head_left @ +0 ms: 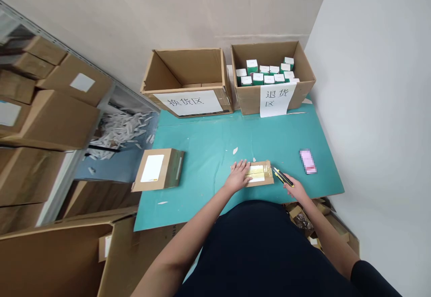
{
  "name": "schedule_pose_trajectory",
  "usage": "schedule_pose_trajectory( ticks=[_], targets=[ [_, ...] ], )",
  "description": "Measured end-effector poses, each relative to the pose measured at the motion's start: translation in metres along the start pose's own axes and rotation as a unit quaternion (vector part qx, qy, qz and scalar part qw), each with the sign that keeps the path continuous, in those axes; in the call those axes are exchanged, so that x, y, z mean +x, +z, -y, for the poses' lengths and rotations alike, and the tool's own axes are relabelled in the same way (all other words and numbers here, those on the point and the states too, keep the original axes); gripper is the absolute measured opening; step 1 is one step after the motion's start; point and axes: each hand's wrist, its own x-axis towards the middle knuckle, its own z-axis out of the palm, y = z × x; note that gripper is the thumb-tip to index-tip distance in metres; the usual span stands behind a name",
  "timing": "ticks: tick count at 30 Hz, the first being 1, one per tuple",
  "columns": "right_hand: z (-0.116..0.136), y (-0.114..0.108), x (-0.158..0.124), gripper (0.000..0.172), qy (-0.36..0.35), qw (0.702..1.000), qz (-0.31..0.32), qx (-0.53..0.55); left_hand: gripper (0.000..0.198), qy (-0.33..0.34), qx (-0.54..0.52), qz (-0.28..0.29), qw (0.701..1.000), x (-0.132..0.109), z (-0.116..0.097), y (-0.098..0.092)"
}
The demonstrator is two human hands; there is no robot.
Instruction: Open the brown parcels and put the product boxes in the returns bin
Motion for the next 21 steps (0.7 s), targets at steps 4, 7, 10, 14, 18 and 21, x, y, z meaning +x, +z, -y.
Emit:
schedule_pose_trajectory(
  ticks=[4,7,10,14,18,21],
  targets=[
    [0.004,0.002,-0.001,0.069,0.010,1.000,0.010,-0.025,0.090,0.045,0.021,-0.030,0.998,-0.012,0.000,0.008],
    [0.006,0.001,-0.004,0.070,-0.001,1.000,0.012,-0.026,0.102,0.067,0.034,-0.008,0.997,-0.015,-0.003,0.005],
    [0.007,-0.003,-0.006,0.068,-0.005,1.000,0.022,-0.014,0.104,0.062,0.042,0.015,0.997,-0.014,-0.008,-0.003],
    [0.013,-0.009,-0.008,0.068,0.005,0.999,0.032,-0.005,0.103,0.039,0.043,0.023,0.998,-0.009,-0.014,-0.011],
    [0.020,-0.015,-0.012,0.067,0.019,0.999,0.045,-0.012,0.103,0.035,0.043,0.026,0.998,-0.008,-0.016,-0.012],
    [0.023,-0.016,-0.014,0.069,0.031,0.998,0.057,-0.012,0.102,0.038,0.042,0.027,0.998,-0.009,-0.016,-0.012]
  ],
)
